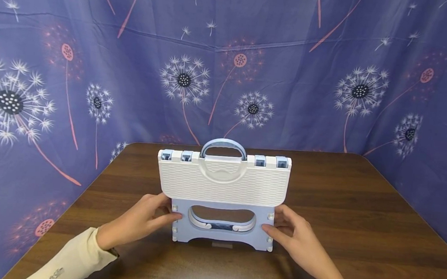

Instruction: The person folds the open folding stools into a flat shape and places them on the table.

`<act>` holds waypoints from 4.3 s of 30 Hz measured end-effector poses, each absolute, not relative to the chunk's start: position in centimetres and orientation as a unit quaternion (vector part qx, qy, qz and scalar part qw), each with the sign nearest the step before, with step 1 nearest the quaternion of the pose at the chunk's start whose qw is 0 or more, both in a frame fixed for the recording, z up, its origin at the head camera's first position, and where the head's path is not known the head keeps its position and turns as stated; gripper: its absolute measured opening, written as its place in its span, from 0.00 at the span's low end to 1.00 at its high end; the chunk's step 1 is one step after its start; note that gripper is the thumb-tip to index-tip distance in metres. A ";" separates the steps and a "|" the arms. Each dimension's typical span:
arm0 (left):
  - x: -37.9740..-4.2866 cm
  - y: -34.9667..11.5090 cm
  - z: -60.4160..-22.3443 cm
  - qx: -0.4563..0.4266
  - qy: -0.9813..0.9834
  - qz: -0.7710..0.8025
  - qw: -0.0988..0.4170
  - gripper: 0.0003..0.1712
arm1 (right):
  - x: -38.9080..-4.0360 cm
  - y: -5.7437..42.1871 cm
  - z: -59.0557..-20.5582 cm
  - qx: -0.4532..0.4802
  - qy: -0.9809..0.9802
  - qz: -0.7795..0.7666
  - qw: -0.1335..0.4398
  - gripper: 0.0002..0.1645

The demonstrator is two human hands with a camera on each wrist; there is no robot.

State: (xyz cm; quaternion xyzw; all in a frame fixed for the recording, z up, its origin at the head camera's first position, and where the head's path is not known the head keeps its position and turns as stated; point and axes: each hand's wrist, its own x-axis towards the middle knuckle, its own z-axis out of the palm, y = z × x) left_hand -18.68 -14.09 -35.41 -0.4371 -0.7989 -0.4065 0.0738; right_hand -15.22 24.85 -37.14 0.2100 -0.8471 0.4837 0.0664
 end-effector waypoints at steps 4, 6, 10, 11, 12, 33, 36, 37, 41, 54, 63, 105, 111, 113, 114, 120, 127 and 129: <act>-18.7 -14.1 -35.4 -0.438 -0.800 -0.403 0.076 0.30 | -15.2 24.9 -37.1 0.207 -0.847 0.485 0.063 0.35; -18.7 -14.1 -35.4 -0.438 -0.800 -0.403 0.076 0.30 | -15.2 24.9 -37.1 0.207 -0.847 0.487 0.062 0.34; -18.7 -14.1 -35.4 -0.440 -0.799 -0.403 0.080 0.30 | -15.1 24.8 -37.1 0.209 -0.845 0.489 0.060 0.33; -18.7 -14.1 -35.4 -0.440 -0.798 -0.403 0.081 0.30 | -15.1 24.8 -37.1 0.209 -0.845 0.489 0.060 0.33; -18.7 -14.1 -35.5 -0.441 -0.798 -0.401 0.083 0.30 | -15.1 24.8 -37.1 0.210 -0.844 0.490 0.060 0.33; -18.9 -14.2 -35.4 -0.464 -0.802 -0.351 0.139 0.28 | -15.4 24.6 -37.3 0.230 -0.847 0.461 0.128 0.22; -19.0 -14.3 -35.6 -0.453 -0.806 -0.358 0.133 0.28 | -15.3 24.5 -37.4 0.218 -0.854 0.452 0.140 0.20; -19.0 -14.3 -35.7 -0.452 -0.805 -0.361 0.132 0.28 | -15.3 24.5 -37.4 0.215 -0.856 0.447 0.145 0.20; -18.9 -14.4 -35.8 -0.448 -0.805 -0.364 0.136 0.27 | -15.2 24.3 -37.5 0.209 -0.857 0.440 0.166 0.21; -18.9 -14.1 -35.0 -0.466 -0.789 -0.364 0.170 0.23 | -15.0 24.1 -36.9 0.186 -0.857 0.442 0.188 0.18; -18.6 -14.6 -34.3 -0.413 -0.807 -0.402 0.133 0.05 | -15.6 23.0 -35.5 0.176 -0.862 0.445 0.165 0.17; -23.5 -12.9 -34.7 -0.332 -0.846 -0.416 0.043 0.07 | -20.4 23.1 -34.7 0.149 -0.905 0.384 0.103 0.23; -24.0 -12.8 -34.6 -0.332 -0.848 -0.411 0.043 0.07 | -20.7 23.1 -34.8 0.146 -0.907 0.382 0.105 0.22; -24.2 -12.8 -34.6 -0.328 -0.850 -0.410 0.036 0.07 | -20.8 23.0 -34.8 0.144 -0.907 0.383 0.101 0.22; -24.3 -12.8 -34.6 -0.327 -0.851 -0.410 0.032 0.08 | -20.9 23.0 -34.8 0.143 -0.907 0.384 0.098 0.22; -24.8 -12.7 -35.0 -0.323 -0.857 -0.401 0.023 0.08 | -21.2 23.2 -35.3 0.143 -0.908 0.386 0.080 0.23; -25.7 -12.1 -35.4 -0.321 -0.869 -0.378 0.008 0.11 | -20.9 23.6 -36.0 0.126 -0.910 0.391 0.055 0.23; -26.0 -11.9 -35.6 -0.314 -0.874 -0.372 -0.001 0.11 | -20.8 23.6 -36.2 0.117 -0.911 0.392 0.048 0.24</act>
